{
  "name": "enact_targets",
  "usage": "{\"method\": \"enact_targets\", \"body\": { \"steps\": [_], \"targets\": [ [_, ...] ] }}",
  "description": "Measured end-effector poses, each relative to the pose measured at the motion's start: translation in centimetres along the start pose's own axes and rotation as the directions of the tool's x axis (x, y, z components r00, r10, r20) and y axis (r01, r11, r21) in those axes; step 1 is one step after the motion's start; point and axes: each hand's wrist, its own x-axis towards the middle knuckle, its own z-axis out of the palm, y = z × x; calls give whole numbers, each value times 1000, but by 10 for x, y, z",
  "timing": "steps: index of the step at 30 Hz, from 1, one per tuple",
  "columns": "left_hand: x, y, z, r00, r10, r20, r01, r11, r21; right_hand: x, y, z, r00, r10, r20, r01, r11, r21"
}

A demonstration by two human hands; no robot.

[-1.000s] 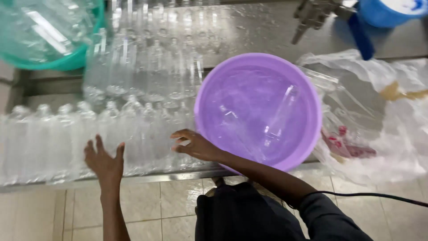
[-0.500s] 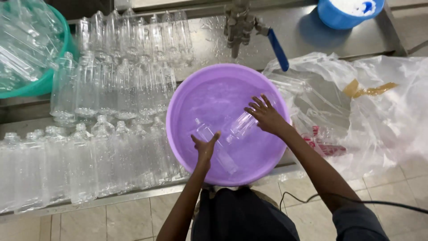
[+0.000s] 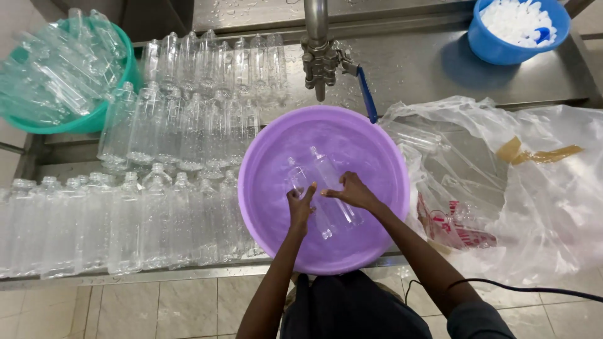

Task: Washing and rinsing empty plastic bottles in a basin of water at a production facility.

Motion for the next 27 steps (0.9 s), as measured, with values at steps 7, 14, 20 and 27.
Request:
{"method": "enact_targets", "body": {
  "steps": [7,14,20,27],
  "targets": [
    [23,-3,9,975,216,-52,-190,932,310,14,6,28,989,139,45,-147,948,281],
    [37,3,7,971,228,-73,-130,757,640,32,21,58,982,183,-51,-164,952,259],
    [68,-15,0,980,199,-31,-127,730,671,11,-15,51,978,186,-95,-155,951,269],
    [50,-11,-5,983,182,-18,-135,787,601,38,17,71,974,146,-173,-85,944,320]
  ]
}}
